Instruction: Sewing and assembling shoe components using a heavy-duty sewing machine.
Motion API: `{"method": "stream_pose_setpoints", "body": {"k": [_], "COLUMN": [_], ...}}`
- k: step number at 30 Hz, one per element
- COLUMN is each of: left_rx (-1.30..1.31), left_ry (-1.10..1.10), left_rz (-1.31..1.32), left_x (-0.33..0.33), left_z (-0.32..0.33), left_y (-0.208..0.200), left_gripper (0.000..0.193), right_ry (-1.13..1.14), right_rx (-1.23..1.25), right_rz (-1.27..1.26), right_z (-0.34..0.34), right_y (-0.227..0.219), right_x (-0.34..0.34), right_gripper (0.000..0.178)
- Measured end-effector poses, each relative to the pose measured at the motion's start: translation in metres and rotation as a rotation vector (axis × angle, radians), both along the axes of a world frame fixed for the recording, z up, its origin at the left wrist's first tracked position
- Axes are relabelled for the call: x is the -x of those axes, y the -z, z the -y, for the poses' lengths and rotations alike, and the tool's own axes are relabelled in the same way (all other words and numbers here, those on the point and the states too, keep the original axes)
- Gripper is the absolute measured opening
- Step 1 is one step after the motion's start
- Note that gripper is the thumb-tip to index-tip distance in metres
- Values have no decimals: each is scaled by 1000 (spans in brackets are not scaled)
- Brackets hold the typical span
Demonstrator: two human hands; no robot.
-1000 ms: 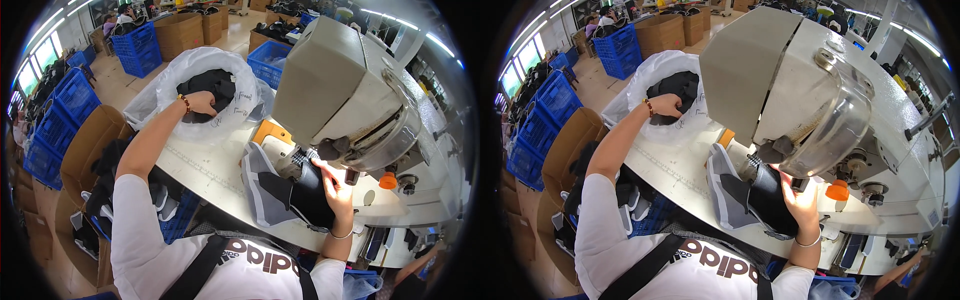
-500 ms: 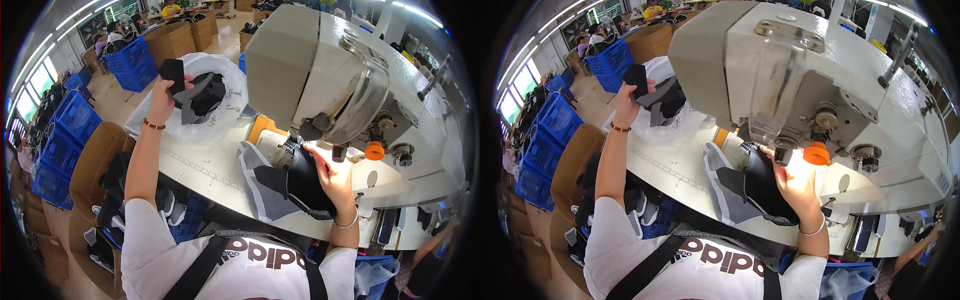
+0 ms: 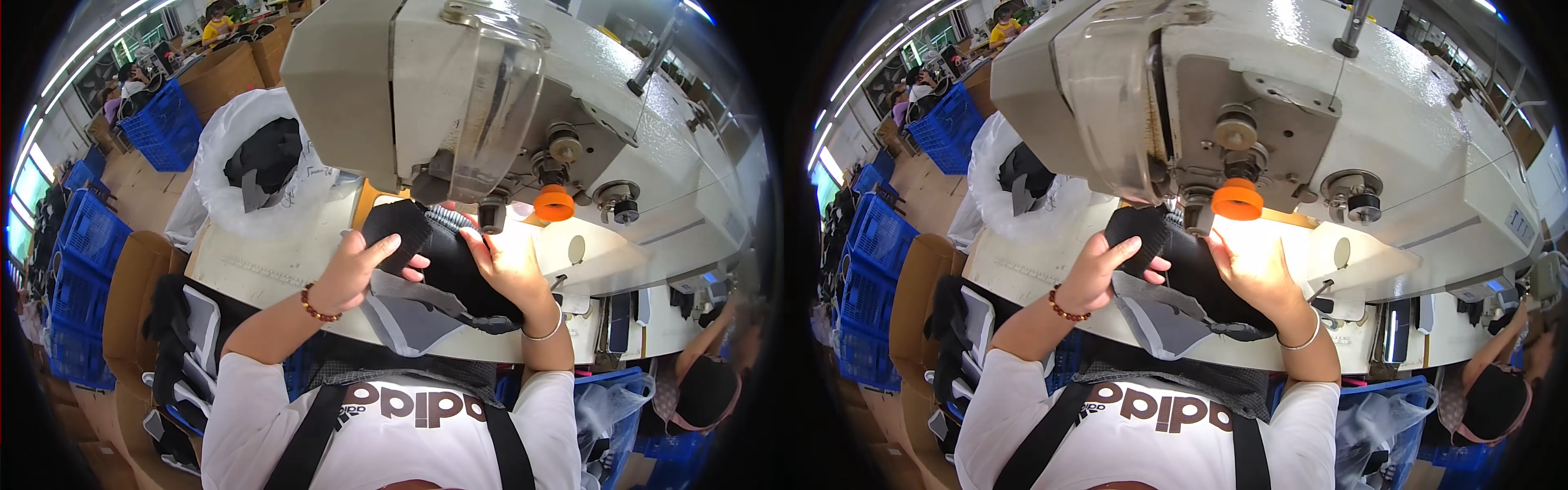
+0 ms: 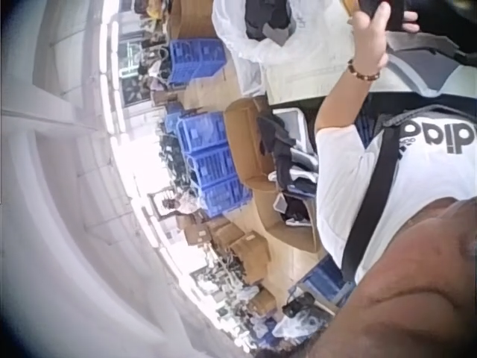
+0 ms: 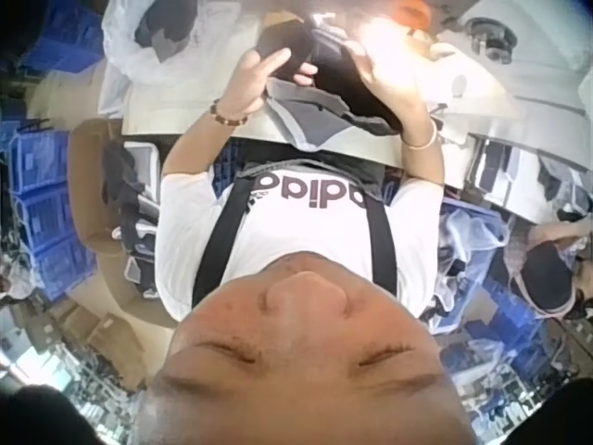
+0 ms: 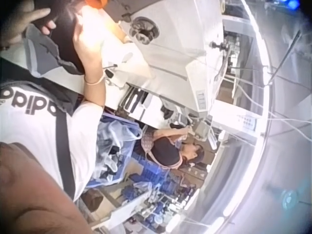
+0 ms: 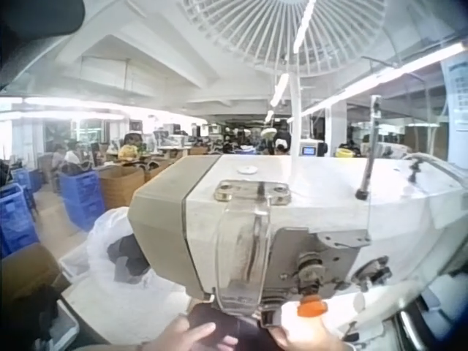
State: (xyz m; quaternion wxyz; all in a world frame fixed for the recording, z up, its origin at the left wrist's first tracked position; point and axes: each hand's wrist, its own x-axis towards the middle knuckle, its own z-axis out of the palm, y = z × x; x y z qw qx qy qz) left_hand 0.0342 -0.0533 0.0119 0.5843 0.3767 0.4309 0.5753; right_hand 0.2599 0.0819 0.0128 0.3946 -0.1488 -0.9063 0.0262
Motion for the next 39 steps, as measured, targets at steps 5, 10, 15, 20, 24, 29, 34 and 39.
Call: {"method": "stream_pose_setpoints", "body": {"k": [5,10,15,20,24,29,34,39], "left_rx": [-59,-97,-865,-1508,-1300,-1142,-1506,-1514], "left_ry": [-2,-20,-838,-332,-102,-71,-318,-438], "left_rz": [200,47,-1199,-1766,-1545,-1396,-1599,-1474], "left_x": [-15,6,49,54,39,34,35,38], "left_z": [-7,-9,-22,-33,-43,-45,-38,-48], "left_y": [9,44,44,1,-17,-18,-7,7], "left_gripper": [39,40,20,22,26,25,14,9], "right_ry": [-84,-44,-67,-81,-23,-29,-46,-93], "right_rx": [161,121,105,-13,-77,77,66,307], "right_rz": [126,199,145,20,-24,62,12,-91], "right_z": [-1,3,2,-3,2,11,16,17], "right_y": [-8,-16,-13,-10,-10,-10,8,35], "right_x": [-5,-3,-1,5,3,2,-4,-3], "right_gripper": [37,52,53,27,17,31,16,15]}}
